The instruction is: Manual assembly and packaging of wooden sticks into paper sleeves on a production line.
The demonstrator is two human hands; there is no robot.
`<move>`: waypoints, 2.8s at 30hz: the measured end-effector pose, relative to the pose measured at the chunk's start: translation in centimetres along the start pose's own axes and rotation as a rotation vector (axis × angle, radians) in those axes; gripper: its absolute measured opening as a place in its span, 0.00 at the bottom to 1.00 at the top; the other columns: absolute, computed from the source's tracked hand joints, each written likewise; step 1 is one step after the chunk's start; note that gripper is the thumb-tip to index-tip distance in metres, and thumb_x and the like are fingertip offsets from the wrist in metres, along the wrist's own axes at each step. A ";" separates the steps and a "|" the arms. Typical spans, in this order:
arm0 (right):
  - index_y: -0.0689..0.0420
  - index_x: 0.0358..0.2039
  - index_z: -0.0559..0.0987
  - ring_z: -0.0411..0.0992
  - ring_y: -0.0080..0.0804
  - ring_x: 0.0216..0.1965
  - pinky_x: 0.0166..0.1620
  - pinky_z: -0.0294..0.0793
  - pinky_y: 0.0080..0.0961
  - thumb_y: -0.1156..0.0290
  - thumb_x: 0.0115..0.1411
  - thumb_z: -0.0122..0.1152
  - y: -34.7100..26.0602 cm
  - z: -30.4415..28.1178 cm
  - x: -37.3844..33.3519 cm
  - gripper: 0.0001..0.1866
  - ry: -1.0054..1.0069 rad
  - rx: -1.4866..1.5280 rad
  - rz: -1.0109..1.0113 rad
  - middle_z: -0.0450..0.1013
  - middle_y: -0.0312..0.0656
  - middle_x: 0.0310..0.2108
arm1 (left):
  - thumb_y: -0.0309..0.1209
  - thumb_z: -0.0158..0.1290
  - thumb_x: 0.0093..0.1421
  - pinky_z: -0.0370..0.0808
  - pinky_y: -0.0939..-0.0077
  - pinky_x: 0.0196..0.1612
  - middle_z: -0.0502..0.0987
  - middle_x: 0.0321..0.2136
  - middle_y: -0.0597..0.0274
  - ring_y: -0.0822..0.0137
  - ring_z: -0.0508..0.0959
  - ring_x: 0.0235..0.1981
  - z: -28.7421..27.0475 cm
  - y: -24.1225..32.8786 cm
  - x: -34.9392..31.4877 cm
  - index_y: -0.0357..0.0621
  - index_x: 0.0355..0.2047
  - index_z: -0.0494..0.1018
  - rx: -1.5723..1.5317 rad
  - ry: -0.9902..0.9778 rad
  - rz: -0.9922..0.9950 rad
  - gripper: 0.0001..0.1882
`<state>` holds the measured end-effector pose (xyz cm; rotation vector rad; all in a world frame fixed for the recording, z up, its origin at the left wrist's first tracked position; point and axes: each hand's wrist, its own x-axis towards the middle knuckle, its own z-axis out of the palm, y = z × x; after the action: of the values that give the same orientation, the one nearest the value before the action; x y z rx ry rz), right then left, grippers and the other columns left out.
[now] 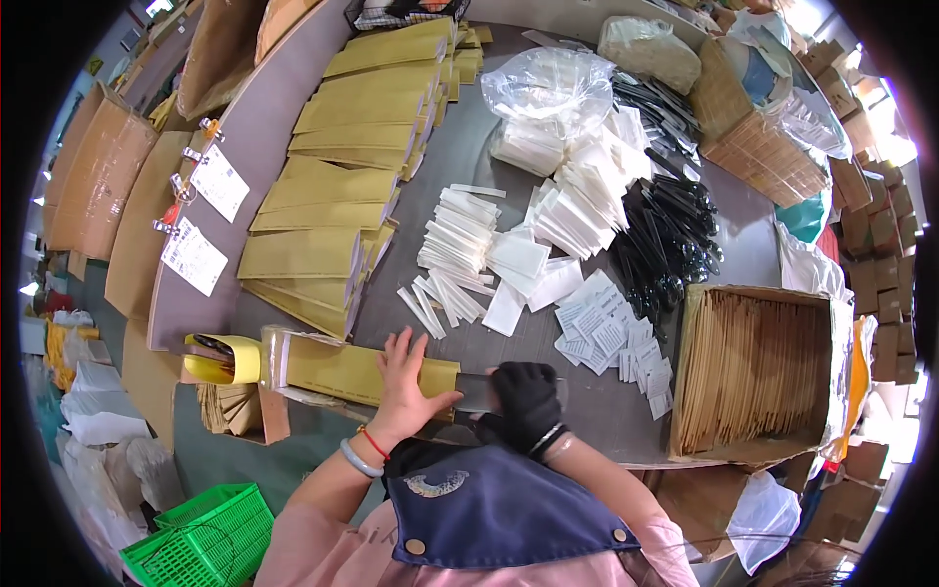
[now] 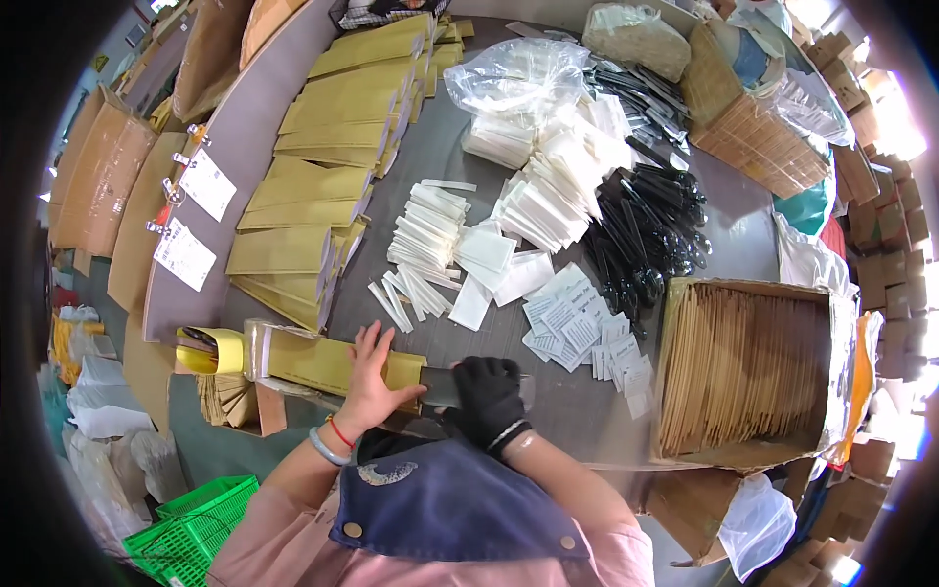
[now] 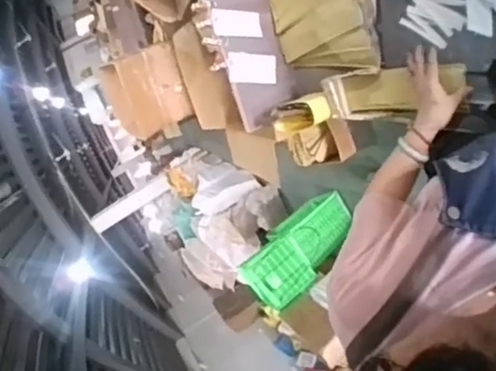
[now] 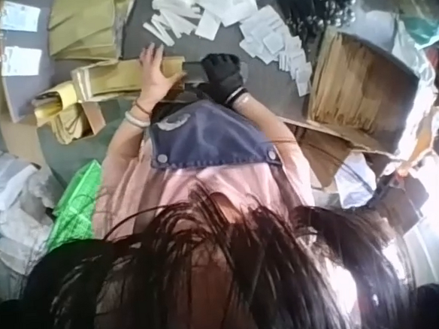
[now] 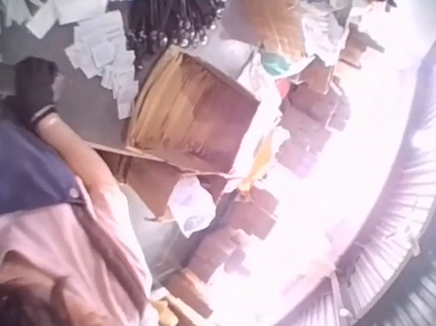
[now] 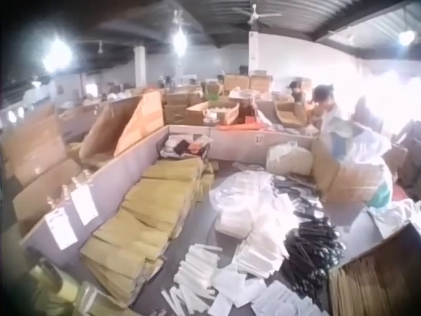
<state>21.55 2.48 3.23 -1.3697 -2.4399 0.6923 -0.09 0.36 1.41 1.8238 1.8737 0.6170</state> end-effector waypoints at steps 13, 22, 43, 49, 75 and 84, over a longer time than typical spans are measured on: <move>0.60 0.45 0.74 0.71 0.44 0.47 0.53 0.68 0.34 0.77 0.48 0.68 15.8 -8.8 -11.6 0.22 0.558 -0.245 0.509 0.72 0.46 0.43 | 0.27 0.63 0.48 0.68 0.65 0.41 0.74 0.29 0.64 0.57 0.72 0.37 -3.5 -4.9 9.1 0.46 0.25 0.75 0.199 -0.160 0.420 0.07; 0.62 0.37 0.79 0.74 0.51 0.42 0.46 0.74 0.38 0.64 0.54 0.58 24.4 -10.6 -19.8 0.15 0.294 -0.506 1.018 0.76 0.52 0.35 | 0.26 0.59 0.52 0.67 0.58 0.48 0.73 0.32 0.61 0.56 0.73 0.40 1.9 3.2 17.6 0.44 0.27 0.71 -0.020 0.025 0.665 0.06; 0.64 0.41 0.76 0.73 0.56 0.41 0.45 0.72 0.44 0.69 0.57 0.50 23.7 -11.1 -20.0 0.15 0.435 -0.405 1.170 0.74 0.59 0.38 | 0.24 0.58 0.53 0.70 0.62 0.36 0.73 0.26 0.57 0.55 0.75 0.30 1.0 8.0 13.5 0.41 0.27 0.72 -0.257 -0.080 0.563 0.05; 0.68 0.59 0.67 0.69 0.38 0.54 0.57 0.66 0.31 0.65 0.66 0.51 24.9 -10.3 -20.6 0.25 1.033 0.124 1.029 0.69 0.53 0.55 | 0.25 0.60 0.52 0.72 0.65 0.35 0.74 0.29 0.61 0.57 0.75 0.30 0.7 6.7 5.9 0.42 0.27 0.74 -0.237 -0.531 0.492 0.05; 0.60 0.33 0.80 0.78 0.38 0.32 0.39 0.74 0.29 0.60 0.46 0.75 20.2 -13.6 1.1 0.20 0.519 0.082 0.935 0.78 0.48 0.28 | 0.30 0.62 0.52 0.73 0.66 0.30 0.77 0.24 0.54 0.55 0.79 0.26 8.9 12.2 11.5 0.41 0.30 0.77 -0.296 -0.055 0.237 0.08; 0.60 0.37 0.76 0.70 0.36 0.28 0.34 0.71 0.29 0.67 0.47 0.74 12.3 -9.5 -5.4 0.19 0.407 0.415 0.501 0.72 0.42 0.29 | 0.31 0.64 0.48 0.72 0.63 0.39 0.77 0.28 0.61 0.59 0.75 0.32 0.3 4.4 4.4 0.46 0.32 0.80 -0.035 -0.371 0.371 0.10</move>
<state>37.57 5.96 4.98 -1.7403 -1.5456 0.8627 3.49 4.91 3.77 2.1105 1.2914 0.3898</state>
